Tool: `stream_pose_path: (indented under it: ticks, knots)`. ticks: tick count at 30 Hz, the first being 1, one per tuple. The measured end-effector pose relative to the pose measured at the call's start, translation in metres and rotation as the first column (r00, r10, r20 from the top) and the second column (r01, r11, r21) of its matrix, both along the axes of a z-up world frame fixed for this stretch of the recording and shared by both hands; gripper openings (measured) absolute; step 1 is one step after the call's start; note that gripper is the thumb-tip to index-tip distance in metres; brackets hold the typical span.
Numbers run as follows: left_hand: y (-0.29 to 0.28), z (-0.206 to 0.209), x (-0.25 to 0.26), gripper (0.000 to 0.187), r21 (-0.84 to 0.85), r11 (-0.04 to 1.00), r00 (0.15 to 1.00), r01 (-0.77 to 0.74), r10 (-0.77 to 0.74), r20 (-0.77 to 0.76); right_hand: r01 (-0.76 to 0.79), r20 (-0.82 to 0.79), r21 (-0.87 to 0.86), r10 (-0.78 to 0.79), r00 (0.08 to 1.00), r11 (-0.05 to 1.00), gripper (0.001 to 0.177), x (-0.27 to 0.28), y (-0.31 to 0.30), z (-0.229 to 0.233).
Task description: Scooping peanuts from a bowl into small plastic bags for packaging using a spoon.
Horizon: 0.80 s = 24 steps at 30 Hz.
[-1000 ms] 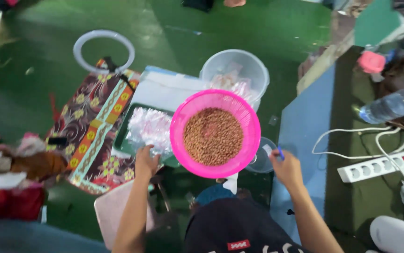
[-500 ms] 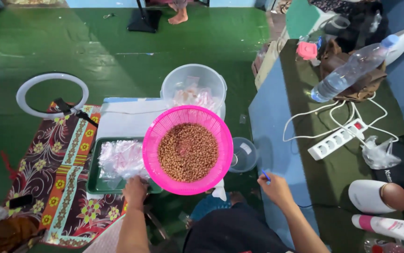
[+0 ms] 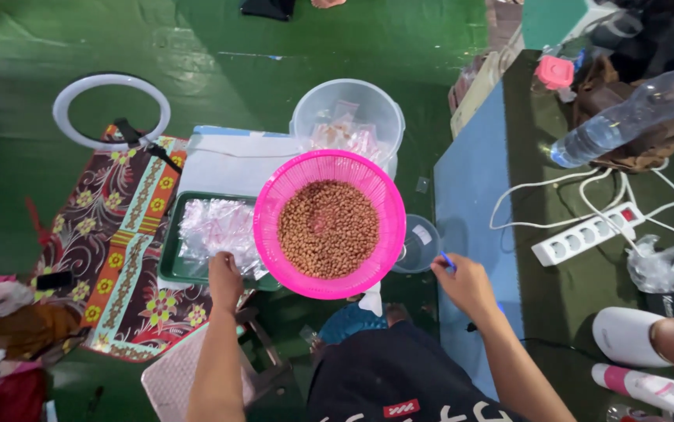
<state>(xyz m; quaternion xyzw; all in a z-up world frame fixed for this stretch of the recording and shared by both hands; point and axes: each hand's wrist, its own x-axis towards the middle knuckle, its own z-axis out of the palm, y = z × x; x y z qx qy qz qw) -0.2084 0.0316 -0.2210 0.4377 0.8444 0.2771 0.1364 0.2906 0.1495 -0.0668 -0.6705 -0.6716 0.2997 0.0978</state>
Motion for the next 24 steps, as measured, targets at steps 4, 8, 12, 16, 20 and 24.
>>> stream_pose_path:
  ticks: [4,8,12,16,20,24]
  knots:
    - [-0.001,-0.002,-0.005,0.018,0.194,0.967,0.967,-0.168,0.123,0.224,-0.039,-0.093,0.088,0.047,0.995,0.995,0.015,-0.024,0.006,0.038]
    - [0.0,0.008,0.002,0.012,0.263,0.862,0.815,-0.434,0.251,0.523,-0.069,-0.256,0.119,0.098,0.962,0.991,0.011,-0.048,0.007,0.069]
    - [-0.015,0.056,0.035,0.013,0.419,0.796,0.891,-0.437,0.318,0.325,-0.146,-0.308,0.144,0.185,0.933,0.979,0.011,-0.07,0.001,0.092]
    - [-0.041,0.137,0.088,0.018,0.381,0.878,0.954,-0.289,0.23,0.194,-0.303,-0.5,0.069,0.296,0.814,0.95,0.023,-0.096,-0.013,0.119]
    - [-0.051,0.175,0.14,0.013,0.425,0.905,0.952,0.011,-0.139,0.273,-0.552,-0.641,-0.008,0.419,0.643,0.834,0.06,-0.122,-0.026,0.131]
    - [-0.056,0.209,0.178,0.016,0.409,0.91,0.815,0.074,-0.292,0.501,-0.681,-0.595,-0.042,0.529,0.604,0.731,0.086,-0.139,-0.032,0.135]
